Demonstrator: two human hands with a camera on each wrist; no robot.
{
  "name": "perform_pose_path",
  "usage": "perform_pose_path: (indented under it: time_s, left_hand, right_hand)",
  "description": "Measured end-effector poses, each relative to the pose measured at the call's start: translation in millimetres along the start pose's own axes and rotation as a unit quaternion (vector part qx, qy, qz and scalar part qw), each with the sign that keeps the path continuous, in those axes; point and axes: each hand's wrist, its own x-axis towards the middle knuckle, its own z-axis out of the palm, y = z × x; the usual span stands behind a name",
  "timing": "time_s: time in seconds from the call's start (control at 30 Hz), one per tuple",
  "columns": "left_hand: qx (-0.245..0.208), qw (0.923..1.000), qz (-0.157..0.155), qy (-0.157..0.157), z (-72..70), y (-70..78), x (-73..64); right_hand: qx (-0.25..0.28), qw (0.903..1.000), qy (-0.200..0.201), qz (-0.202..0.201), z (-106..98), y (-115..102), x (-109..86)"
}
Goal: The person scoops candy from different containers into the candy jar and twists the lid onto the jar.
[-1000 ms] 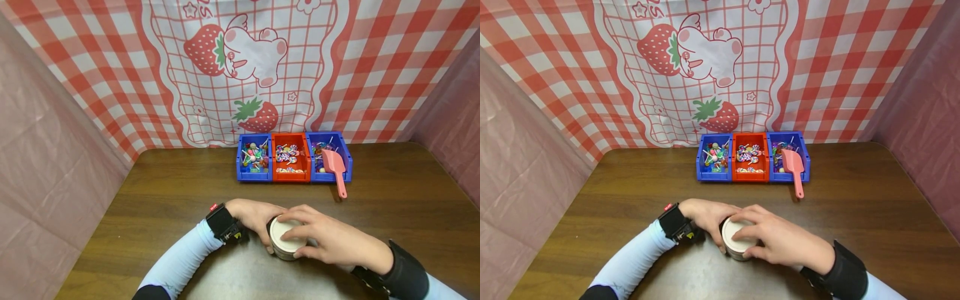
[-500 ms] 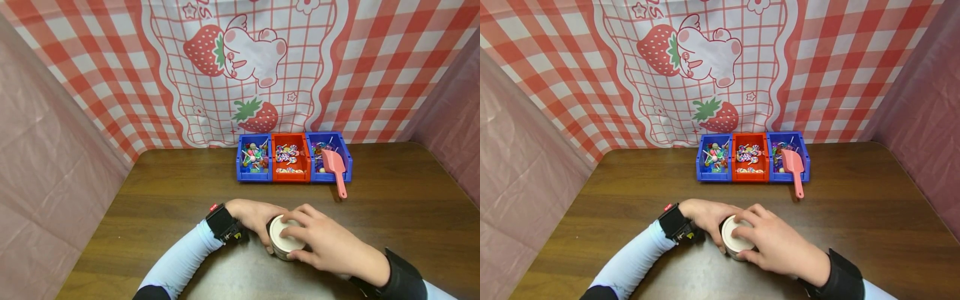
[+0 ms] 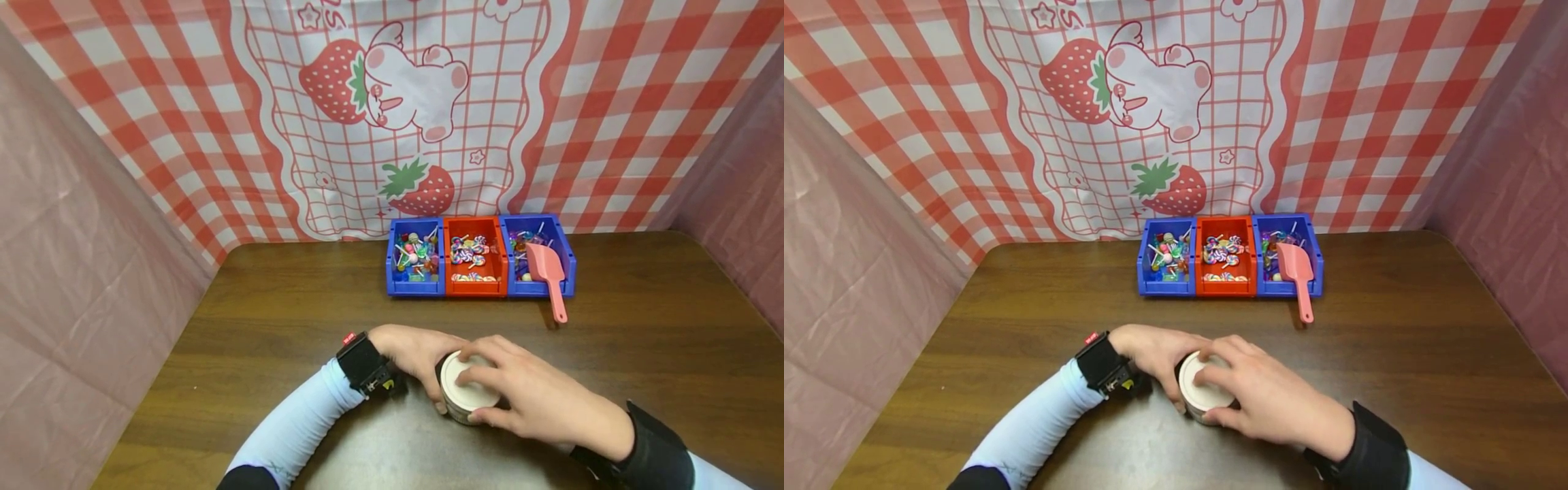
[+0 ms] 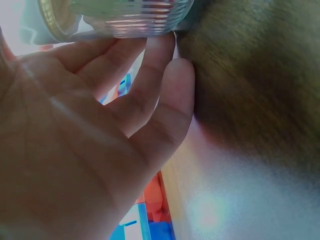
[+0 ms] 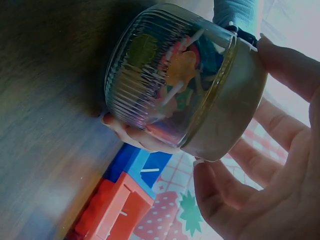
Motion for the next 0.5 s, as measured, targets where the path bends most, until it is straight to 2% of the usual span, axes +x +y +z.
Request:
perform_pose_path:
  time_s: [0.13, 0.5]
  left_hand:
    - [0.012, 0.9999, 0.004, 0.003, -0.3, 1.0, -0.1]
    - [0.092, 0.9954, -0.008, 0.027, 1.2, 7.1, -0.8]
  right_hand:
    - [-0.010, 0.9998, 0.011, 0.013, 0, 0, 0.2]
    - [-0.012, 0.9967, 0.052, 0.062, 7, -11, 1.7]
